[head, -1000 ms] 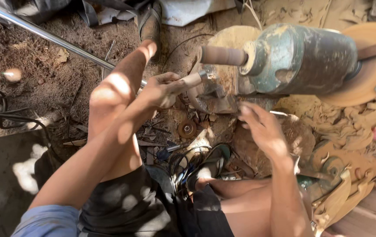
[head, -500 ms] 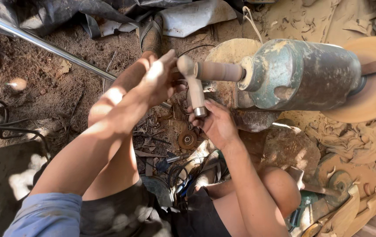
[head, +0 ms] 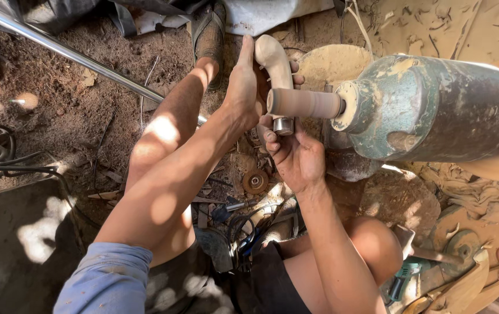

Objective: The person holds a curved wooden piece against a rotating grinding wheel to smooth and shape its surface. They rotate the piece by hand to treat different areas and briefly inspect the finish before continuing.

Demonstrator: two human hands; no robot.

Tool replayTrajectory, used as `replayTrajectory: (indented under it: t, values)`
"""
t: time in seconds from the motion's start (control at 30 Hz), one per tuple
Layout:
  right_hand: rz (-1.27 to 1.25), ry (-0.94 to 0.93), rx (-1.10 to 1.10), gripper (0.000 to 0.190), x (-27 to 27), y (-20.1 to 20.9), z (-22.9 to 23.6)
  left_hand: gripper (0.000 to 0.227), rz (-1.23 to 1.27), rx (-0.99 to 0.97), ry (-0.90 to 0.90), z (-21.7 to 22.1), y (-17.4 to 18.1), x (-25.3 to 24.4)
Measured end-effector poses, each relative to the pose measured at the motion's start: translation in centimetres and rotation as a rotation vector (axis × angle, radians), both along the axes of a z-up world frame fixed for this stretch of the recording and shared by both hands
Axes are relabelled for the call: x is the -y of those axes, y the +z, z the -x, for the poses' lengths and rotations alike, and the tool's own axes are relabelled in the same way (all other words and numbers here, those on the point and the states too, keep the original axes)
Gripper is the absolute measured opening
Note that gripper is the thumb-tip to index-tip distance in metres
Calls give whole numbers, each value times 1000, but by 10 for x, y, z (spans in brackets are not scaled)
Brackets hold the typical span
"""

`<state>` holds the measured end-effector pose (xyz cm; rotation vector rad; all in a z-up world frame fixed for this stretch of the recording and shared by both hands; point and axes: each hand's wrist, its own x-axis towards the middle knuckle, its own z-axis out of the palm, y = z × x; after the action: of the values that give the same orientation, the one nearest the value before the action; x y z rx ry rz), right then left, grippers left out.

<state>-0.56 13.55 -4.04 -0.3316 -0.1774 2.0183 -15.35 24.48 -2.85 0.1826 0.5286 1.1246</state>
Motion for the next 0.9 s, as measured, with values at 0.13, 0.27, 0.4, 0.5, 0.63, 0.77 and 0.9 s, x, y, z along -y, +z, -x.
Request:
replayTrajectory:
  t: [0.13, 0.27, 0.4, 0.5, 0.63, 0.77, 0.9]
  values:
    - [39, -30, -47, 41, 5, -7, -1, 73, -8, 26, -23, -8, 0, 4]
    - [-3, -92, -59, 37, 6, -14, -9, 66, -15, 93, -1, -19, 2, 9]
    - [-2, -138, 13, 34, 9, -15, -14, 62, 2, 203, -4, -31, 0, 13]
    - [-46, -154, 4, 32, 12, -11, -17, 58, -24, 160, 22, -39, -2, 12]
    - [-19, -164, 10, 35, 13, -3, -22, 56, -64, 201, 57, -48, -6, 12]
    - [-19, -182, -13, 30, 8, -3, -22, 52, -25, 189, 101, -53, -7, 10]
    - [20, -179, -11, 31, 2, -11, -23, 51, -32, 165, 128, -52, -9, 4]
